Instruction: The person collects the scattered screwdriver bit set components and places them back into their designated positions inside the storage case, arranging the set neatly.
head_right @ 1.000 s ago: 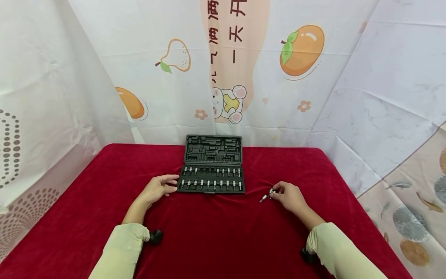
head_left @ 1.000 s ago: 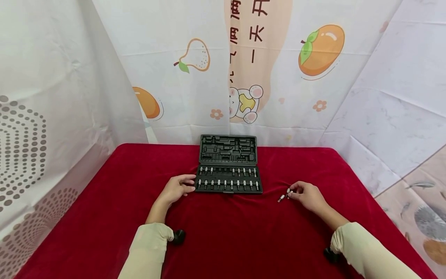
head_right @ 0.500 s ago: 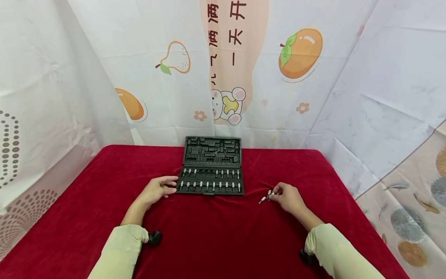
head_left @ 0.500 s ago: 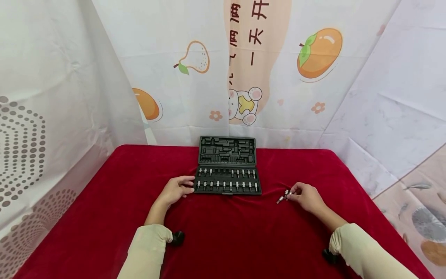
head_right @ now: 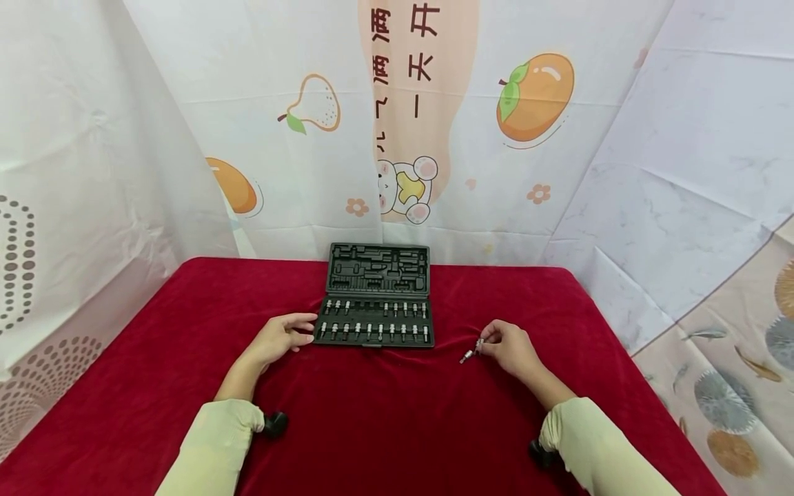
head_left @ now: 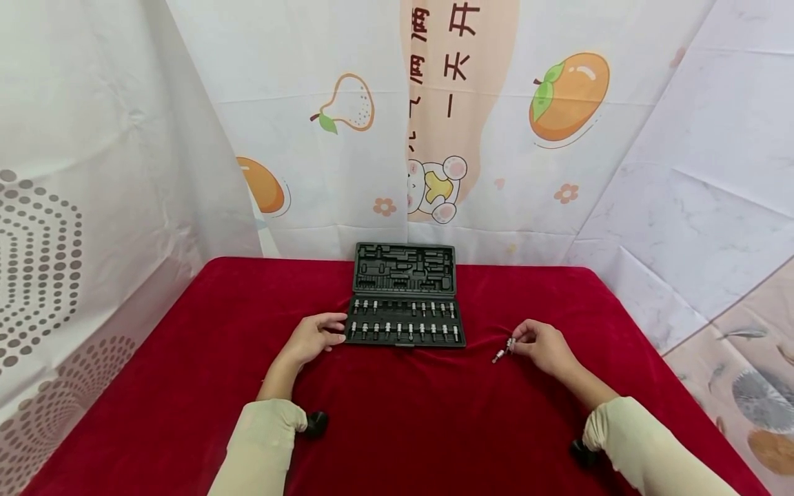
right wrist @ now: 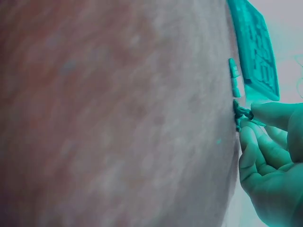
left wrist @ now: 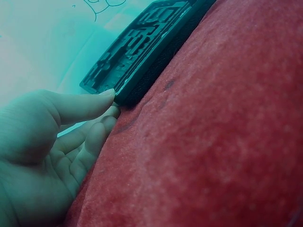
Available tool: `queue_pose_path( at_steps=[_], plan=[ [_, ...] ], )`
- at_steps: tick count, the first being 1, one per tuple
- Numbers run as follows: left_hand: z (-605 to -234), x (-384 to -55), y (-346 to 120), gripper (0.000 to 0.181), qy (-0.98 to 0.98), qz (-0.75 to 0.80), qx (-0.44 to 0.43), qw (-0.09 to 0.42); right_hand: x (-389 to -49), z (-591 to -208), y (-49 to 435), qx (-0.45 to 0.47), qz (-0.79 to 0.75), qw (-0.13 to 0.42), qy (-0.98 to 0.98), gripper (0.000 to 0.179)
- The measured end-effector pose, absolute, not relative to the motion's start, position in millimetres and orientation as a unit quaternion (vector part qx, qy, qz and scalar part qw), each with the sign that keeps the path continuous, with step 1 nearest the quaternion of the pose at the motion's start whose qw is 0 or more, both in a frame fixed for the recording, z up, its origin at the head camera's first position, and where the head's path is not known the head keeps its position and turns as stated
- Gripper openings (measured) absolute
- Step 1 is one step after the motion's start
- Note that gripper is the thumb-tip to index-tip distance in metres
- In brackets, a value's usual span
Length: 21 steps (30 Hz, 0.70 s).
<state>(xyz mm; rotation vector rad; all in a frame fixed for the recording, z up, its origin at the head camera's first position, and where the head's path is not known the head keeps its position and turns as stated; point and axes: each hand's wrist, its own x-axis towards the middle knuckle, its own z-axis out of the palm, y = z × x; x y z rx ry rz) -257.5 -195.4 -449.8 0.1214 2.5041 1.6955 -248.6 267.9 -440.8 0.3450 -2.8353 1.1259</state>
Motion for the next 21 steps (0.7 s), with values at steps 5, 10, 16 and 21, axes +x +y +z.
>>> queue_pose_path(
  at_steps=[5,10,16,21],
  plan=[
    [-448,-257,-195,0.046,0.826,0.56,0.038,0.059,-250,-439,264,0.098,0.394,0.035,-0.913,0.013],
    [-450,-257,-195,0.046,0.826,0.559,0.035,0.059,-250,-436,257,0.077,0.48,-0.003,-0.874,0.019],
    [-451,-257,-196,0.049,0.823,0.564,0.036,0.055,-253,-434,246,0.065,0.516,-0.016,-0.854,0.02],
    [-451,-258,-194,0.054,0.817,0.573,0.041,0.053,-259,-434,235,0.069,0.5,0.001,-0.863,0.017]
  ],
)
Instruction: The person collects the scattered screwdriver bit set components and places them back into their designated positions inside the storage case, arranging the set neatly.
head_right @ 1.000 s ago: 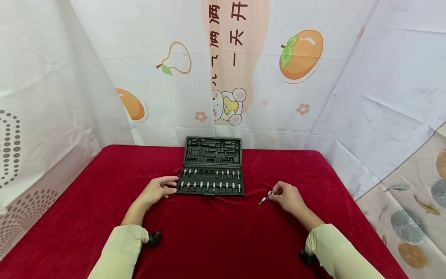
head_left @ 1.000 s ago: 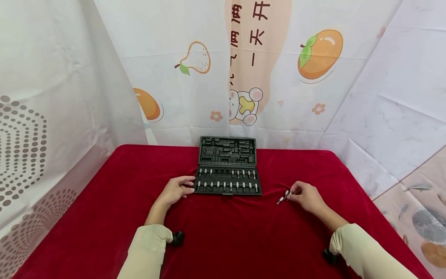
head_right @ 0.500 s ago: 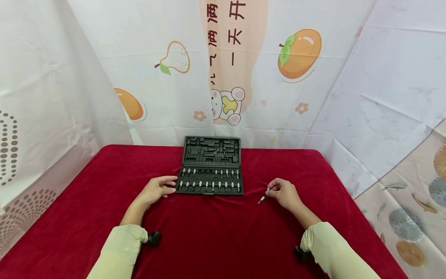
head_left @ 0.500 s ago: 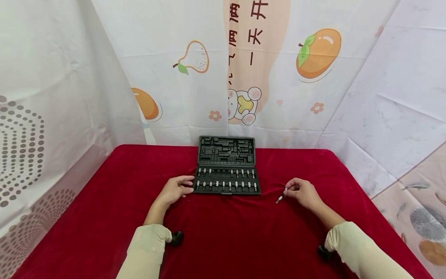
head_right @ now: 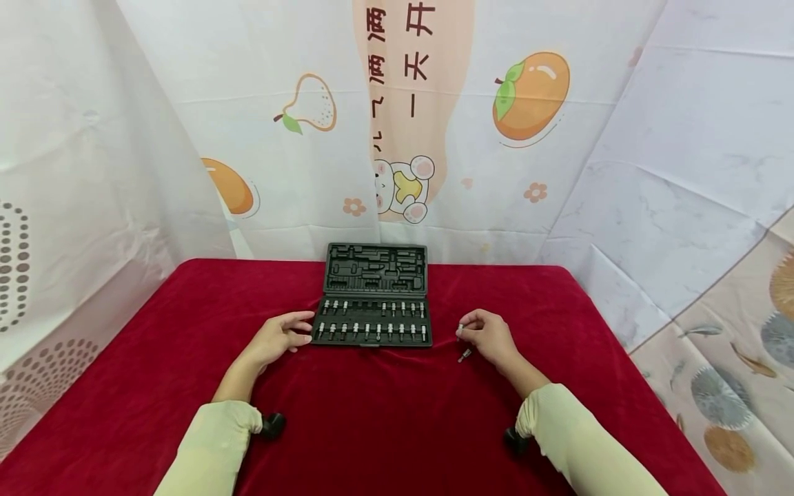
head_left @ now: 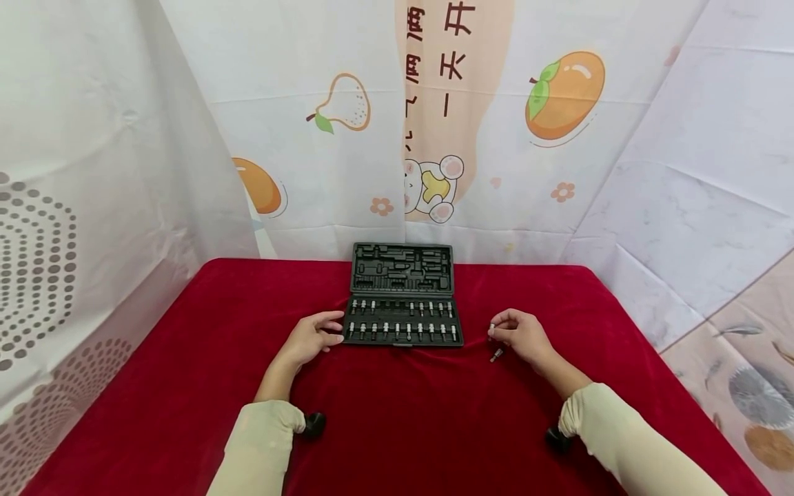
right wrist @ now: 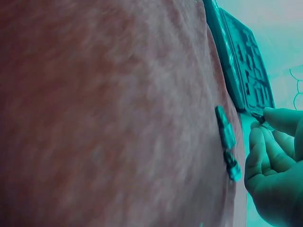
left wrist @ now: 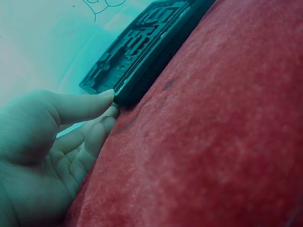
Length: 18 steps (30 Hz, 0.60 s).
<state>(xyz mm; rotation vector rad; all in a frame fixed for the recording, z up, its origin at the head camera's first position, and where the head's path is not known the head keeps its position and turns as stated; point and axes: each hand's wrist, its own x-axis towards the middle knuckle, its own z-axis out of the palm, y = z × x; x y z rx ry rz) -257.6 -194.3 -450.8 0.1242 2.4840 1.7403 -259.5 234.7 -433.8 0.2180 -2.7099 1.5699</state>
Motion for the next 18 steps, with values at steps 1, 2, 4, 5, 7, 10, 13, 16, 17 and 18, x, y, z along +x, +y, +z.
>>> queue_pose_path(
  at_steps=[1,2,4,5,7,10,13,16,17,18],
  plan=[
    [-451,-257,-194,0.054,0.817,0.572,0.042,0.052,-261,-433,231,0.07,0.497,0.005,-0.865,0.016],
    [-451,-257,-194,0.054,0.817,0.572,0.043,0.053,-262,-433,228,0.071,0.495,0.008,-0.866,0.015],
    [-450,-256,-194,0.054,0.816,0.573,0.046,0.053,-264,-432,222,0.069,0.489,0.01,-0.869,0.014],
    [-450,-256,-193,0.053,0.816,0.573,0.046,0.053,-265,-432,219,0.068,0.489,0.01,-0.869,0.013],
    [-449,-256,-193,0.051,0.817,0.572,0.044,0.055,-267,-432,213,0.07,0.489,0.011,-0.869,0.012],
    [-450,-257,-193,0.048,0.821,0.567,0.038,0.055,-269,-432,204,0.07,0.496,0.014,-0.865,0.011],
    [-452,-258,-193,0.046,0.824,0.563,0.031,0.057,-270,-431,195,0.068,0.494,0.022,-0.866,0.01],
    [-452,-258,-194,0.045,0.825,0.561,0.03,0.057,-271,-430,187,0.064,0.486,0.026,-0.871,0.01],
    [-452,-258,-194,0.045,0.826,0.561,0.029,0.057,-272,-430,184,0.064,0.482,0.03,-0.873,0.009],
    [-453,-257,-194,0.045,0.826,0.56,0.028,0.057,-273,-430,182,0.064,0.48,0.033,-0.874,0.009]
  ],
)
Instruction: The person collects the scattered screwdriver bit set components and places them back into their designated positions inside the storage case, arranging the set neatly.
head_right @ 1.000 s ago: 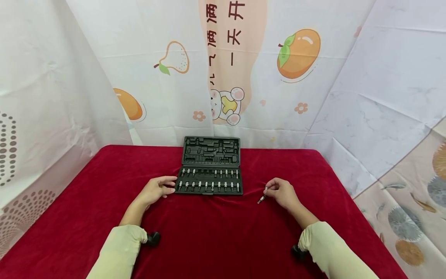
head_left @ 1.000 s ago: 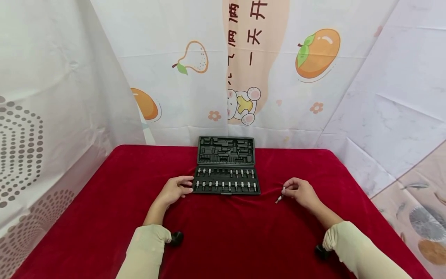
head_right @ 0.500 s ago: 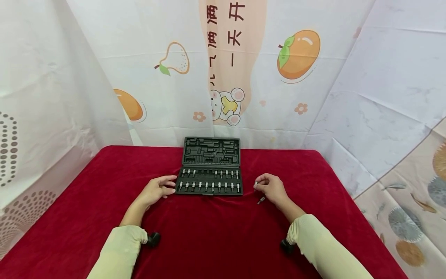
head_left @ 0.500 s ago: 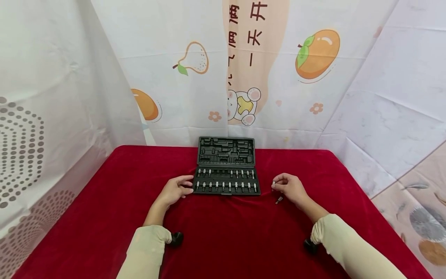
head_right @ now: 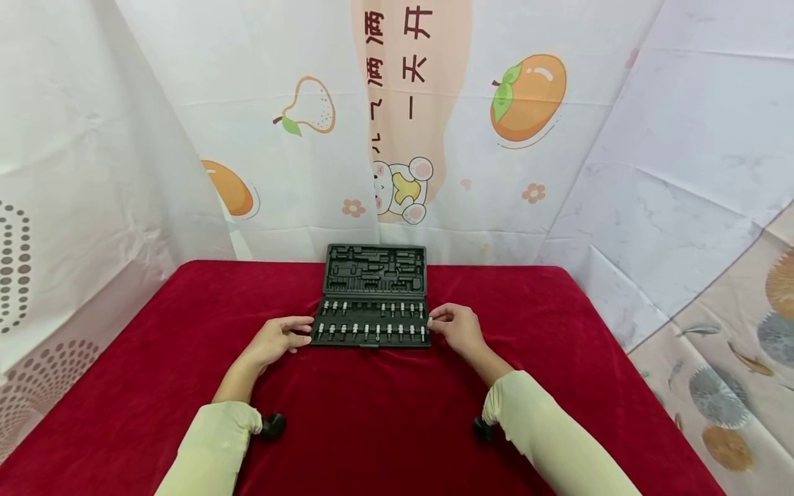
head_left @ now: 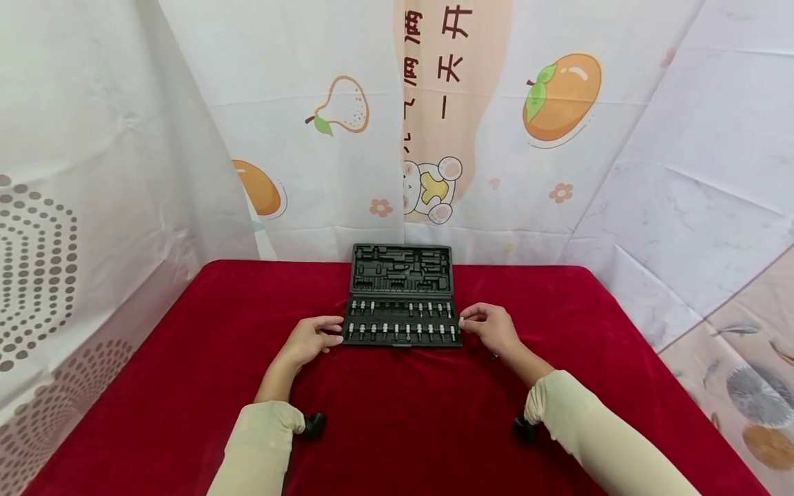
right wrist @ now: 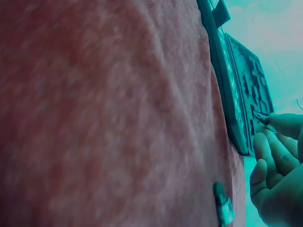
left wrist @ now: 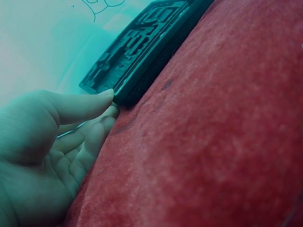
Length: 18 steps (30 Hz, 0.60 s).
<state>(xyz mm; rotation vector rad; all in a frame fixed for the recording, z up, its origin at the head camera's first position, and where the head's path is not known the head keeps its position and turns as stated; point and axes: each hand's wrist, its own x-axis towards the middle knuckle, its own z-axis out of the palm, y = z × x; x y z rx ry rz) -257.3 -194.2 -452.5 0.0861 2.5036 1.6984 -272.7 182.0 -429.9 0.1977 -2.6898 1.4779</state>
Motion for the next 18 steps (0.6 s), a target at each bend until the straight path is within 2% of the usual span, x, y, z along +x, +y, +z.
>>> queue_pose_path(
  at_steps=[10,18],
  plan=[
    [-453,-256,-196,0.044,0.825,0.561,0.028,0.062,-281,-441,162,0.04,0.484,0.058,-0.872,0.009],
    [-450,-256,-195,0.043,0.823,0.564,0.033,0.058,-286,-435,145,0.025,0.486,0.069,-0.871,0.009]
  ],
)
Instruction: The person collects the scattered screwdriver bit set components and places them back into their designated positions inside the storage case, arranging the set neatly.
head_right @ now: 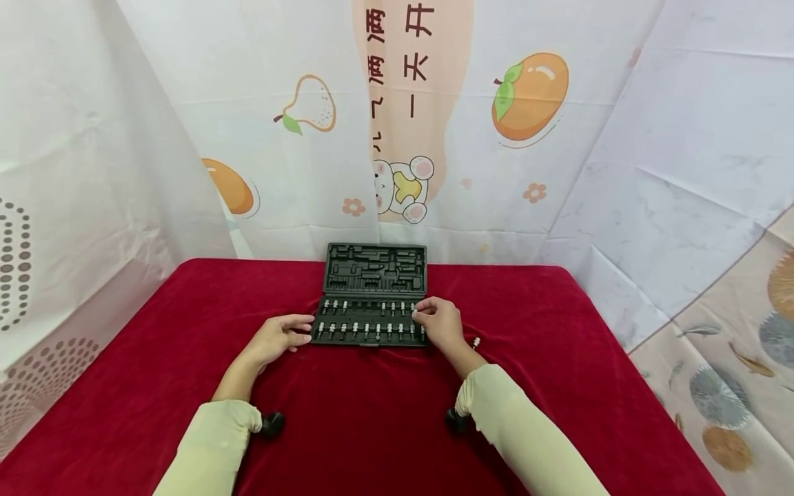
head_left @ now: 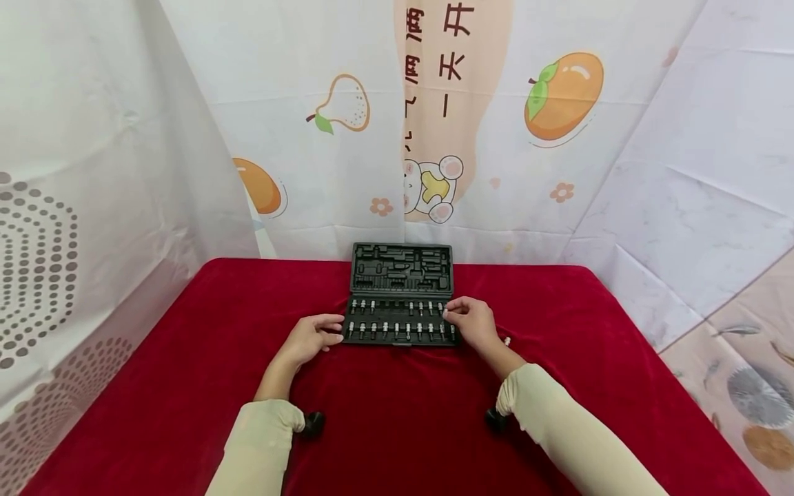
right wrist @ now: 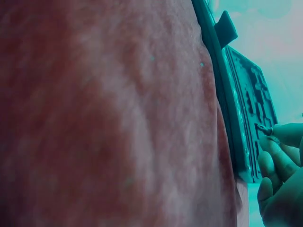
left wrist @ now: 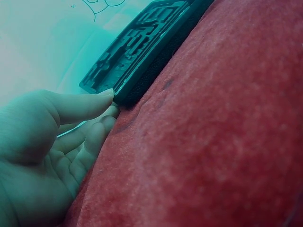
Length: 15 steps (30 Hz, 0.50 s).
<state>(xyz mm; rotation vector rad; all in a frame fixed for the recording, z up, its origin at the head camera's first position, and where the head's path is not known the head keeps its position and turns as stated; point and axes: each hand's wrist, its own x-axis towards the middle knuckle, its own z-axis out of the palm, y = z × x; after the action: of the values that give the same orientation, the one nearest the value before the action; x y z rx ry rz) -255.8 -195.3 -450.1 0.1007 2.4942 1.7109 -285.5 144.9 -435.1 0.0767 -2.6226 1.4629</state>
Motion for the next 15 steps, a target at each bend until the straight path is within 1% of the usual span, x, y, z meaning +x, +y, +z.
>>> queue_pose_path(
  at_steps=[15],
  plan=[
    [-449,-257,-195,0.043,0.823,0.563,0.023,0.067,-303,-437,118,0.019,0.49,0.075,-0.868,0.008]
  ],
)
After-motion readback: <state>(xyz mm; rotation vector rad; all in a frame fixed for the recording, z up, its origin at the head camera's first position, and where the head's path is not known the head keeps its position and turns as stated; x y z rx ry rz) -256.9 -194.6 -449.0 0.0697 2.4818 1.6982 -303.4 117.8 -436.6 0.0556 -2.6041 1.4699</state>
